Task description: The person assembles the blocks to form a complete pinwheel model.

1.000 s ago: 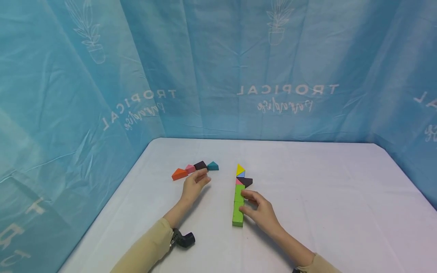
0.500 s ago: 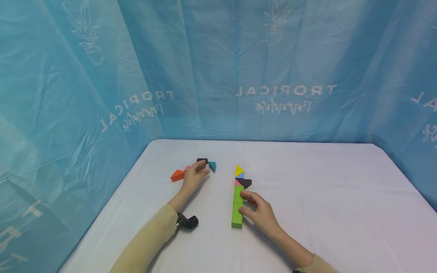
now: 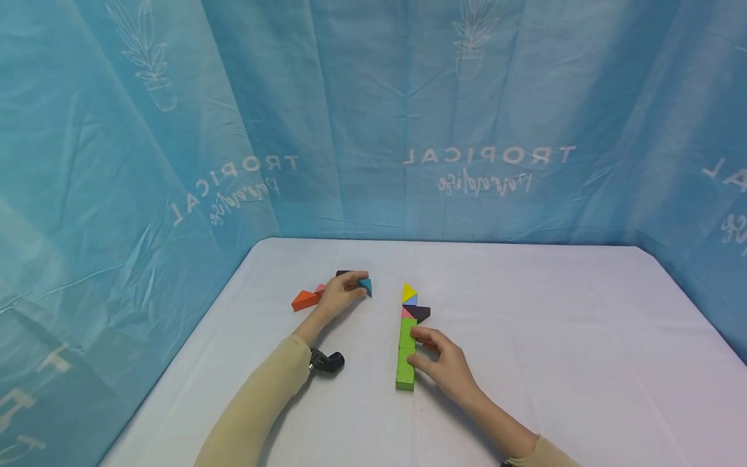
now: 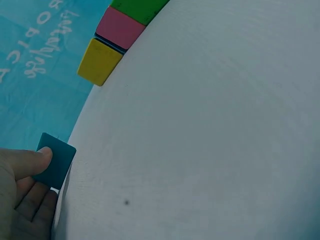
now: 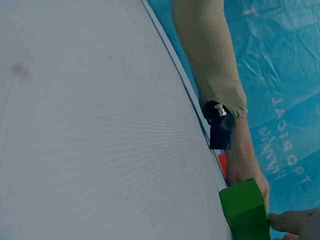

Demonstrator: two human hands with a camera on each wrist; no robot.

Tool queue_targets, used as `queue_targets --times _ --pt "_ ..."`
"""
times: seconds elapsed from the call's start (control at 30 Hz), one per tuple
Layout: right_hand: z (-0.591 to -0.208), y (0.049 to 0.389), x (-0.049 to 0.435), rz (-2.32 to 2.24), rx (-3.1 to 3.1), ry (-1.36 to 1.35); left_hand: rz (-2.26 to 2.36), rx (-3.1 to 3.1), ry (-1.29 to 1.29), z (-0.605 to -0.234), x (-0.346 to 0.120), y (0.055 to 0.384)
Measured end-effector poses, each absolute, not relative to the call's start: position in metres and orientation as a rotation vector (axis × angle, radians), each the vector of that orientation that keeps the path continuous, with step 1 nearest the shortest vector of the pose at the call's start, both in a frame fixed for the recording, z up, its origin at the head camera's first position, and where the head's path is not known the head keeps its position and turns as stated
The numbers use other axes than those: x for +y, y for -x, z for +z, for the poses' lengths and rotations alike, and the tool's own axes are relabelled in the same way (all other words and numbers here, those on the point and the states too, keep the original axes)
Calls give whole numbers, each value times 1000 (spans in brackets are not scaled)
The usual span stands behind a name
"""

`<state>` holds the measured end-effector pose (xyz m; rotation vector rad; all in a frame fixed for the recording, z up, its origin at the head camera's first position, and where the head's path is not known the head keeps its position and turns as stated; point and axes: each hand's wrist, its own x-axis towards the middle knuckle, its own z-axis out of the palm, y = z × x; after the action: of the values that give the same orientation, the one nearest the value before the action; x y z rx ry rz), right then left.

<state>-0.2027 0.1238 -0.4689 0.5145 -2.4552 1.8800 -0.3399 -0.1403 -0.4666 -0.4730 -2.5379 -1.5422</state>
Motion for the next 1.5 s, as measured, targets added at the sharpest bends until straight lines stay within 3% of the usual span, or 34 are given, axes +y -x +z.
queue_targets --times 0.53,1.0,1.5 --pt "-464 200 120 1870 -2464 -484 -1392 -2541 548 -472 -134 339" --pt "-469 202 124 1888 -2466 -501 -1434 -2662 706 -458 -95 336" --pt "-470 203 125 1897 -2483 -501 -1416 -2702 805 -463 -94 336"
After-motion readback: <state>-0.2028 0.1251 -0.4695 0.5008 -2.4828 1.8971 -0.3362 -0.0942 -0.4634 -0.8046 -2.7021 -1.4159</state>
